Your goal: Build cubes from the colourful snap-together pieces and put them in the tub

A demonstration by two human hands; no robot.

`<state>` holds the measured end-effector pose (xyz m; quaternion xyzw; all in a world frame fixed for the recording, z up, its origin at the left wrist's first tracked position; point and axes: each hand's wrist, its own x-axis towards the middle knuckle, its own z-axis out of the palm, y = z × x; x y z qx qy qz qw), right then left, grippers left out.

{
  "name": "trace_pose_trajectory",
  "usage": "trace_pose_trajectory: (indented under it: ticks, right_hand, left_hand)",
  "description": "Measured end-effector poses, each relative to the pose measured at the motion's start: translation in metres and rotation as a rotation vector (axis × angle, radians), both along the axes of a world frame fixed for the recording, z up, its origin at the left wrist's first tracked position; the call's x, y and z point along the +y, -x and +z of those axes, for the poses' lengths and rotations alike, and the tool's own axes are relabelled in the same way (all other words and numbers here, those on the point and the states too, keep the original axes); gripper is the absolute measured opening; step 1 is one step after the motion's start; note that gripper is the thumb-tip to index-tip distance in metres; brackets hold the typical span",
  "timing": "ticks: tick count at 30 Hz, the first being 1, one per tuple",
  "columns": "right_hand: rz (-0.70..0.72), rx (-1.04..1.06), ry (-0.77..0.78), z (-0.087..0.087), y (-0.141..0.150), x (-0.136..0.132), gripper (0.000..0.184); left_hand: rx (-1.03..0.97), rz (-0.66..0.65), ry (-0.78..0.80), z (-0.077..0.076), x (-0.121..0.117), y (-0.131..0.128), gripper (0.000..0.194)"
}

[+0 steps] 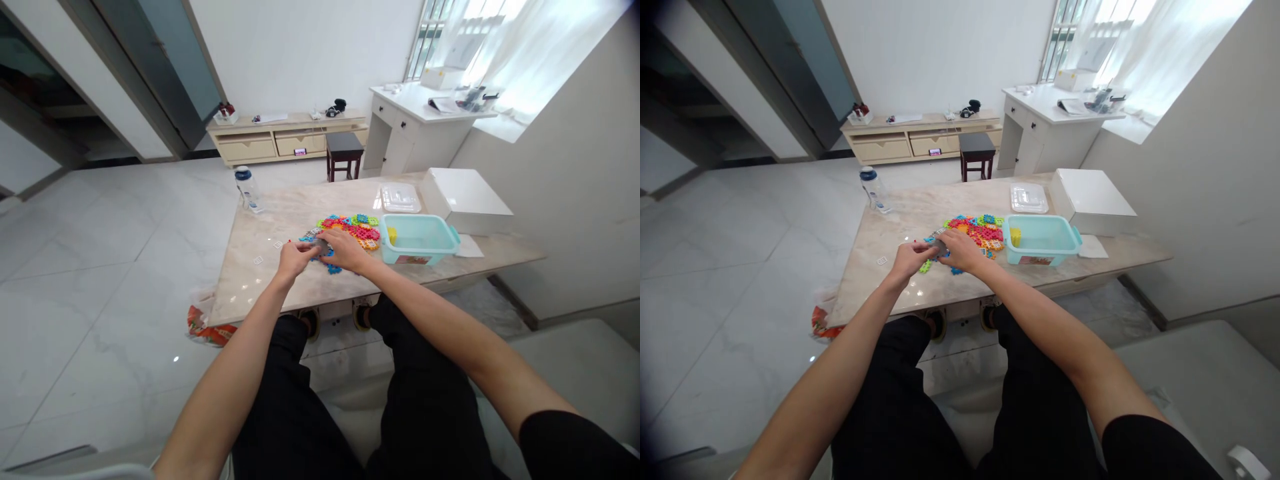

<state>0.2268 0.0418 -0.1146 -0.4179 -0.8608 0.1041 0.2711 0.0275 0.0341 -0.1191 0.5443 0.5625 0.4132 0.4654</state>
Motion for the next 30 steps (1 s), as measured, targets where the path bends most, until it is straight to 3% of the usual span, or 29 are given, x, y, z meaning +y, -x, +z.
trace_pose_trajectory:
  ticks: [6,14,23,30]
  right_hand:
    - [0.012,-0.145,0.054,-0.002,0.010,-0.001,0.045]
    - [0.025,-0.387,0.179,-0.010,0.029,-0.005,0.037]
    - [0.035,-0.358,0.241,-0.041,0.035,-0.004,0.043]
    - [0.042,-0.242,0.372,-0.049,0.029,0.003,0.053]
  left_hand:
    - [-0.033,-0.044,0.190,-0.007,-0.004,0.015,0.036]
    - [0.020,-0.085,0.398,-0.030,-0.004,0.025,0.032]
    - [0.026,-0.105,0.503,-0.044,-0.003,0.029,0.035]
    - [0.025,-0.131,0.527,-0.053,-0.002,0.032,0.035]
